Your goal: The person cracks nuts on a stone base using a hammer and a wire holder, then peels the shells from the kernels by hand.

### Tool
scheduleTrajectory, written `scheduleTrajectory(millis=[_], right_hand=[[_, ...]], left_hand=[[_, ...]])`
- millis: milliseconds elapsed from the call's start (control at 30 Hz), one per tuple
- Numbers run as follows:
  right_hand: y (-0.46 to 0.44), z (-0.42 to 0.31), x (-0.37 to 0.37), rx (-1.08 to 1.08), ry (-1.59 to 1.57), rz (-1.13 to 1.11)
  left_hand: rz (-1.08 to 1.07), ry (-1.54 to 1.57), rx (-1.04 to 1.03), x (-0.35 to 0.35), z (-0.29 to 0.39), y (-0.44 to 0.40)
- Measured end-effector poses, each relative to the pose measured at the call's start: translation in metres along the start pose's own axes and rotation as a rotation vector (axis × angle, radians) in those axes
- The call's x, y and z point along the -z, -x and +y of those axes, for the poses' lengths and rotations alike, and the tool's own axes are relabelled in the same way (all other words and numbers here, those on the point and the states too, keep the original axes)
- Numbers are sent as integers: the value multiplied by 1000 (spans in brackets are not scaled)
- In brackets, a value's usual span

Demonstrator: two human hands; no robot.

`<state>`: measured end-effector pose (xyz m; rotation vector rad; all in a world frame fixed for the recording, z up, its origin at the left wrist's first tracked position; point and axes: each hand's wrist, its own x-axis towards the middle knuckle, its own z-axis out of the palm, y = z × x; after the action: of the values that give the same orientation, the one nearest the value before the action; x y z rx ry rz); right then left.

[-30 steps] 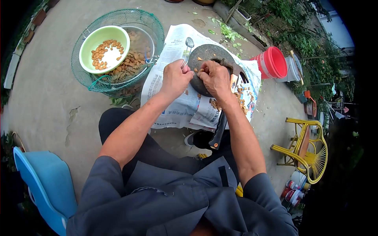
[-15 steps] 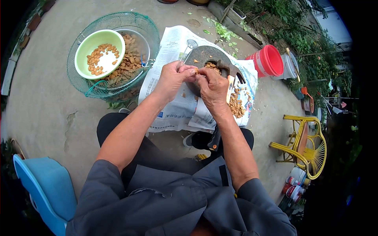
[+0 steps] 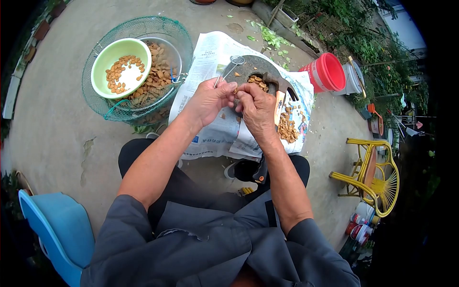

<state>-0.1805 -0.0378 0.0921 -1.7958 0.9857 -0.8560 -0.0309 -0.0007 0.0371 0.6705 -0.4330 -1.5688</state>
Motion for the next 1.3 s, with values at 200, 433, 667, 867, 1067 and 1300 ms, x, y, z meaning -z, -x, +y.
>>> scheduleTrajectory(millis=[200,433,667,867,1067,1300], right_hand=[[4,-2,-8,80,22,94],[4,-9,-10,-98,-147,140],[3,-3,-9,-108,-137,182],[3,-1,-9,-120,-116,198],[0,-1,3,-203,-243,93],[-3,7,4,-376,-536,49]], left_hand=[[28,131,-6,-4,0,1],[0,142,-44,-2,-4,-1],[50,11,-153,-6,-3,0],[95,-153,-226,-7,-4,0],[64,-149,-164,-4,-1,0],[62,-117,-160,-14,3,3]])
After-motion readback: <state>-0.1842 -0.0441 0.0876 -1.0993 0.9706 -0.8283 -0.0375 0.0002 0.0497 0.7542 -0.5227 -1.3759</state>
